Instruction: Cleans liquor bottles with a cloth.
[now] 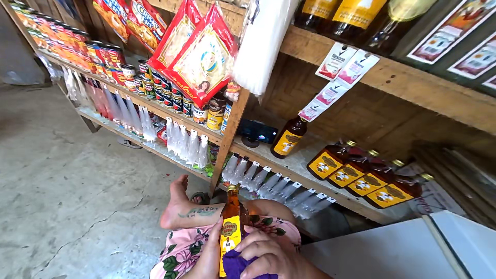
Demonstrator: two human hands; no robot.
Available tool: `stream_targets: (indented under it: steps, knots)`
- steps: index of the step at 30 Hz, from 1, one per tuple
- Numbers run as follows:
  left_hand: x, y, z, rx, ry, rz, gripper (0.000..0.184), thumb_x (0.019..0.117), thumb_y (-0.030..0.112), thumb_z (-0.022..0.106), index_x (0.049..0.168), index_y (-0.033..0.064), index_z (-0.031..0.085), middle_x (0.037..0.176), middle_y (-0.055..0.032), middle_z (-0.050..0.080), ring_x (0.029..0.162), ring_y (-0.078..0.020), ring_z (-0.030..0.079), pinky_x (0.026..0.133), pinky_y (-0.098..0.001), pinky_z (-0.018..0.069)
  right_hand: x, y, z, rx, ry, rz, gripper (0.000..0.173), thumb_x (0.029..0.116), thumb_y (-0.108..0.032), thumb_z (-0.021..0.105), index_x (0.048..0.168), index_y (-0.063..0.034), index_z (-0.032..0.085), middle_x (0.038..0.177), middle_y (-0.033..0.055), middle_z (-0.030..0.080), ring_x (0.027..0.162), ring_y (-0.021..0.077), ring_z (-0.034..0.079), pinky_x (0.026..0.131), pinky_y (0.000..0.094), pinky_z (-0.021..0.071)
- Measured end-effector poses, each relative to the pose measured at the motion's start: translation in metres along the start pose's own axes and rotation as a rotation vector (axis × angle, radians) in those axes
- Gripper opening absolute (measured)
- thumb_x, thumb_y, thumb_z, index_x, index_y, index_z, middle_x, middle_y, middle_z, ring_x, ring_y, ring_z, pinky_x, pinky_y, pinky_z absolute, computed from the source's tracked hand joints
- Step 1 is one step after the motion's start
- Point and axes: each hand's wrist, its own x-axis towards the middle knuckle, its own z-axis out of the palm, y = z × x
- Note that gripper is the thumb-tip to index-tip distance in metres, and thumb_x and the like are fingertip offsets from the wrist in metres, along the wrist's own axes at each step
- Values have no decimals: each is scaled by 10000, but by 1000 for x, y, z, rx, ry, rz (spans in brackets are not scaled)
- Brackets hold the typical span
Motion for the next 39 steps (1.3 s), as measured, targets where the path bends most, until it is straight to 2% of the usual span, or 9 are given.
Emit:
stream_targets:
  steps: [9, 13, 17, 23, 29, 31, 33, 36, 39]
  knots:
    - [-6, 3, 9, 159, 60, -12, 677, 1074, 539, 135, 1135, 124, 668, 974, -85, 749, 932, -163, 730, 834, -357, 616, -1, 1, 1, -111, 89, 4, 230, 1025, -277, 603, 1219, -153, 596, 1149, 61, 630, 1242, 217, 585, 1195, 493, 362]
    - [-8, 1, 6, 203, 2, -10, 632, 1057, 568, 233, 1122, 115, 669, 999, -88, 754, 956, -172, 732, 855, -373, 615, -4, 2, 1, -214, 178, 5, 256, 1011, -274, 615, 1247, -181, 579, 1191, 28, 612, 1272, 197, 557, 1208, 508, 336]
    - [-11, 0, 3, 277, -132, -1, 559, 1034, 602, 357, 1187, 157, 657, 1052, -45, 755, 985, -135, 726, 877, -341, 607, -6, 2, -7, -283, 266, 30, 286, 1009, -318, 617, 1267, -212, 551, 1220, -3, 605, 1301, 179, 544, 1224, 544, 301]
    - [-14, -1, 5, 358, -129, 14, 632, 977, 655, 480, 1295, 112, 538, 1063, -35, 746, 979, -139, 726, 883, -338, 602, -11, 5, -12, -279, 382, 115, 301, 1037, -379, 562, 1310, -254, 546, 1251, -49, 623, 1352, 175, 517, 1244, 591, 230]
    - [-16, -2, 3, 395, -162, 24, 707, 943, 679, 532, 1334, 92, 482, 1079, -22, 730, 991, -131, 717, 897, -337, 593, -13, 9, -16, -291, 451, 227, 336, 1042, -456, 513, 1340, -306, 556, 1337, -83, 625, 1407, 153, 470, 1268, 554, 155]
    - [-16, -1, 4, 387, -171, 22, 689, 953, 668, 528, 1337, 97, 493, 1091, -24, 734, 1004, -134, 716, 907, -340, 591, -13, 10, -17, -318, 479, 246, 315, 1038, -438, 541, 1325, -313, 571, 1319, -97, 631, 1403, 155, 473, 1266, 547, 175]
    - [-17, 0, 6, 408, -153, 7, 679, 964, 650, 517, 1348, 92, 472, 1080, -25, 732, 994, -131, 716, 900, -334, 593, -11, 10, -20, -399, 528, 252, 296, 1027, -400, 579, 1311, -317, 585, 1274, -102, 652, 1374, 171, 506, 1246, 525, 269]
    - [-19, 0, 6, 450, -165, 8, 679, 978, 631, 513, 1372, 80, 459, 1079, -22, 734, 990, -130, 720, 900, -338, 599, -6, 6, -24, -503, 608, 310, 324, 1009, -405, 603, 1327, -351, 573, 1286, -119, 629, 1291, 108, 544, 1122, 337, 432]
    - [-18, 1, 8, 487, -197, 34, 599, 1032, 561, 442, 1388, 79, 431, 1110, 12, 719, 1009, -97, 705, 922, -318, 585, -4, 4, -22, -436, 573, 325, 332, 1005, -392, 615, 1331, -338, 581, 1307, -97, 605, 1261, 86, 550, 1072, 289, 467]
